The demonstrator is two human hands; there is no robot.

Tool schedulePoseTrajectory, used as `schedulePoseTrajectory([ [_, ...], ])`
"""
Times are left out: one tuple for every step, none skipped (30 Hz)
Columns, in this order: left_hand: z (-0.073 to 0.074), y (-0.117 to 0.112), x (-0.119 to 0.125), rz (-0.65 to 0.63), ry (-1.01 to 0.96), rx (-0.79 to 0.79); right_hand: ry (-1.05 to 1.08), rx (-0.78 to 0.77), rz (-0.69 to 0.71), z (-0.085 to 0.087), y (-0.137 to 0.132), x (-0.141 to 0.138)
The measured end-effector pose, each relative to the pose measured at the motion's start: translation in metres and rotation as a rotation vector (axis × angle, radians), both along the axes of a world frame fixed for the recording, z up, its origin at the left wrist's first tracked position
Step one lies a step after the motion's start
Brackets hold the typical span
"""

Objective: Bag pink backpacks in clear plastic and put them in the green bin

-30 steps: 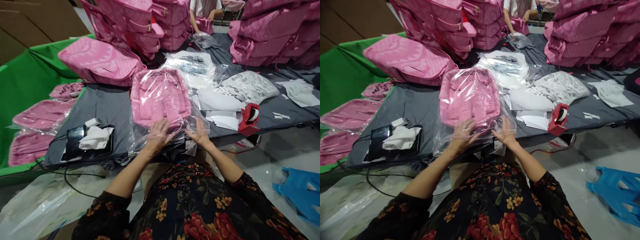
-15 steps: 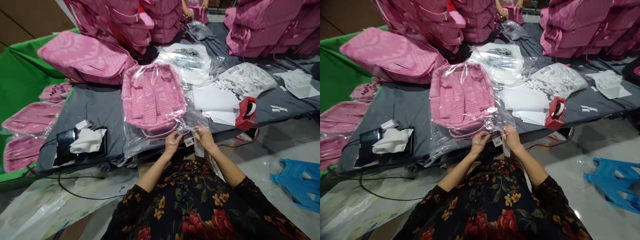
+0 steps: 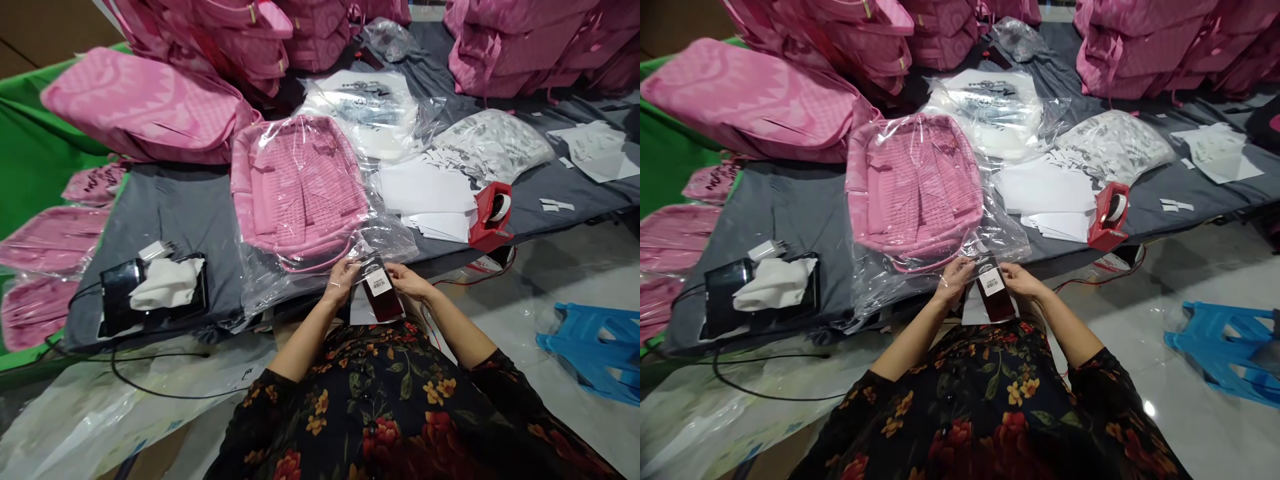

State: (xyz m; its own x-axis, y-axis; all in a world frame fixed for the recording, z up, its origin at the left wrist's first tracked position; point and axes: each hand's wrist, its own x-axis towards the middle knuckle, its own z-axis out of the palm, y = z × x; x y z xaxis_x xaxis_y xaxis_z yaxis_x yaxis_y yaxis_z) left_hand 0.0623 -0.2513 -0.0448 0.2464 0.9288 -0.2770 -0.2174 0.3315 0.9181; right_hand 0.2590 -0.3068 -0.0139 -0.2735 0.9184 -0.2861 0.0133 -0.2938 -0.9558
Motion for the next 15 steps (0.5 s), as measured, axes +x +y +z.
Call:
schedulePoseTrajectory([
  [-0.003,0.000,0.000,0.004,0.040,0.041,0.007,-0.031,0.013,0.001,-0.003,0.001],
  [-0.006,-0.001,-0.001,0.015,0.087,0.090,0.000,-0.053,0.017,0.001,-0.007,0.003],
  [-0.009,-0.002,-0.002,0.032,0.142,0.139,-0.013,-0.070,0.014,0.002,-0.009,0.006],
  [-0.011,-0.004,-0.004,0.053,0.208,0.183,-0.031,-0.079,0.002,0.002,-0.012,0.009],
  [-0.013,-0.006,-0.005,0.075,0.282,0.217,-0.058,-0.077,-0.017,0.002,-0.014,0.011],
  [-0.014,-0.007,-0.007,0.093,0.360,0.241,-0.097,-0.061,-0.038,0.002,-0.015,0.012],
  [-0.014,-0.009,-0.007,0.100,0.436,0.259,-0.147,-0.033,-0.054,0.001,-0.017,0.012],
  [-0.014,-0.010,-0.008,0.089,0.506,0.280,-0.206,0.003,-0.068,-0.001,-0.018,0.010],
  [-0.012,-0.010,-0.008,0.054,0.573,0.311,-0.276,0.041,-0.085,-0.004,-0.019,0.007],
  [-0.009,-0.009,-0.009,0.001,0.646,0.355,-0.360,0.076,-0.107,-0.008,-0.020,0.003],
  [-0.004,-0.007,-0.011,-0.063,0.732,0.410,-0.452,0.100,-0.128,-0.011,-0.021,-0.001],
  [0.002,-0.005,-0.012,-0.132,0.833,0.474,-0.544,0.115,-0.152,-0.015,-0.022,-0.005],
  [0.009,-0.001,-0.015,-0.200,0.939,0.548,-0.628,0.124,-0.174,-0.019,-0.024,-0.007],
  [0.017,0.003,-0.017,-0.264,1.037,0.633,-0.698,0.132,-0.187,-0.022,-0.025,-0.009],
  [0.025,0.007,-0.018,-0.332,1.107,0.733,-0.753,0.142,-0.189,-0.024,-0.027,-0.009],
])
